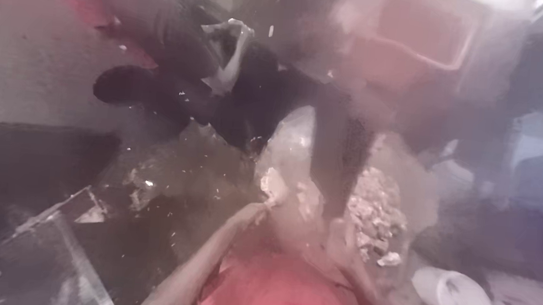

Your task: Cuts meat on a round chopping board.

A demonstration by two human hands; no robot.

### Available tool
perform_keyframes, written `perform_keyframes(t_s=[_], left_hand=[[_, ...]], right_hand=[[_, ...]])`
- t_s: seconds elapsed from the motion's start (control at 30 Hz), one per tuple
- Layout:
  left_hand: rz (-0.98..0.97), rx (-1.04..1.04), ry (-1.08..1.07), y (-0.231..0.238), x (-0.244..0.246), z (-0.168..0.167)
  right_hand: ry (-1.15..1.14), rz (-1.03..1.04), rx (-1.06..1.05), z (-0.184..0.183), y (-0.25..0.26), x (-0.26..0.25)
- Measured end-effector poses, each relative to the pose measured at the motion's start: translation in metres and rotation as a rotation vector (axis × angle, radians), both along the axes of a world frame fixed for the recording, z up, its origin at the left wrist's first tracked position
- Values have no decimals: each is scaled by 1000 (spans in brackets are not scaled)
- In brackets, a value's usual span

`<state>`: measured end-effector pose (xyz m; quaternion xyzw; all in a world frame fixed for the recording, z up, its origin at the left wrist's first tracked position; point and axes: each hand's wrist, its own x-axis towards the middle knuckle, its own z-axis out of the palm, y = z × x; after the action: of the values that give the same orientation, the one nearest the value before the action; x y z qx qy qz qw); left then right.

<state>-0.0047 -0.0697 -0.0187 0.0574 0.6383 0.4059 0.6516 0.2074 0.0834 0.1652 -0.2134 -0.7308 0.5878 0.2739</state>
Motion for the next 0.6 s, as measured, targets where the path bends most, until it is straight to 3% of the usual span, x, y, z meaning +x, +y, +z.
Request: perform_keyframes(t_s=[0.07,0.1,0.2,0.27,0.37,0.47,0.53,0.6], left_hand=[[25,13,-48,-1,1,1],[33,24,-68,-1,2,-1],[56,37,-119,-6,0,-9],[79,46,-153,-12,0,-14],[156,68,-215,-33,-1,-13],[240,112,-282,-49,-2,-17],[275,120,-306,-58,0,-17],[273,101,-286,-62,0,-14]], right_hand=[[156,58,44,-3,-12,-14],[110,42,17,-24,-19,-20],[-550,208,9,-125,-17,-14],[-837,310,-22,-163,-8,-11],[-949,311,-63,-126,-4,-20],[-768,200,-67,-86,-7,-35],[-594,146,-127,-81,-16,-47],[-629,184,-127,-94,-16,-51]])
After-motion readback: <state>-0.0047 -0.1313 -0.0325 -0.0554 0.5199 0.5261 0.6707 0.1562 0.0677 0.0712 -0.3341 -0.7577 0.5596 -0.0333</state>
